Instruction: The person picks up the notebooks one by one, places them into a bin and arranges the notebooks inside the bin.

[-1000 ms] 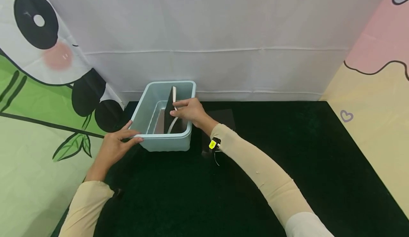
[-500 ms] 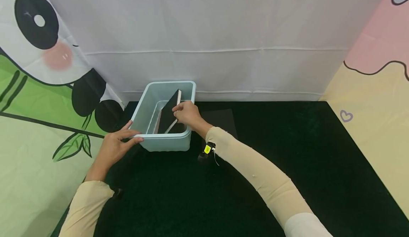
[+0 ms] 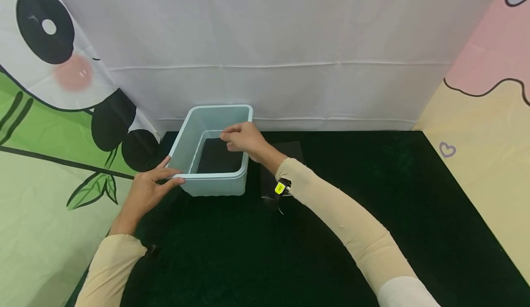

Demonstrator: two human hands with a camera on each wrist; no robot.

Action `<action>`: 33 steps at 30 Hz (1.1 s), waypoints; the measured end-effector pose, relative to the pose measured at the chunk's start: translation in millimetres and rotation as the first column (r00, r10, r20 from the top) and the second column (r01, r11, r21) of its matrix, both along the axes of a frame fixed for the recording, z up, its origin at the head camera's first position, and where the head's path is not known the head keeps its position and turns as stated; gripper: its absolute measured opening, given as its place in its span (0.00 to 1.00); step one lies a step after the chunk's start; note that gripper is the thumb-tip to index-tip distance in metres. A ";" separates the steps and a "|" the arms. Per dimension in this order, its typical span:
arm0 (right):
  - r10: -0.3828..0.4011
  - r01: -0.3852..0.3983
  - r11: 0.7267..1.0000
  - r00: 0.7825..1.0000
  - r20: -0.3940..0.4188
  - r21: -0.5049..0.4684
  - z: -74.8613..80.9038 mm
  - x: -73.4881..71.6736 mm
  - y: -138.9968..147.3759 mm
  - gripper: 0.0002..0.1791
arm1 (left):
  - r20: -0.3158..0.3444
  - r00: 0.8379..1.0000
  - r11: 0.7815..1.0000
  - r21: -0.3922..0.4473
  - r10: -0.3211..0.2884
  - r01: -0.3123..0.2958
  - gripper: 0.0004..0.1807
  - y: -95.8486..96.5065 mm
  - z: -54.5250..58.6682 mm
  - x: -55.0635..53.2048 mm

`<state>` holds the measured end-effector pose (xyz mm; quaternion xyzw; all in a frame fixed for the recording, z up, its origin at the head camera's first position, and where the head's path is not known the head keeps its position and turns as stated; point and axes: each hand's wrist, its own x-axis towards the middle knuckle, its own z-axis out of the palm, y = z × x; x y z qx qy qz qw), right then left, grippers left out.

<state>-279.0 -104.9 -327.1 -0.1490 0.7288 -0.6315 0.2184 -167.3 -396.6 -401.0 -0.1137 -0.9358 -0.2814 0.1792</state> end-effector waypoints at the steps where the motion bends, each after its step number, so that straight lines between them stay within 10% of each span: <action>1: 0.011 -0.011 1.000 1.000 0.004 -0.011 1.8 -0.2 3.6 0.19 | 0.003 1.000 1.000 0.006 -0.002 0.002 0.12 0.1 -0.1 0.1; 19: -0.010 0.009 0.998 1.000 -0.013 -0.066 -1.6 -1.6 97.5 0.23 | -0.032 0.999 1.000 0.017 -0.013 0.013 0.12 -1.6 -2.7 0.8; 33: -0.072 0.076 0.993 0.996 -0.052 0.086 -42.0 -2.2 161.0 0.27 | -0.052 0.998 0.999 0.026 -0.025 0.026 0.12 0.1 -4.1 -1.4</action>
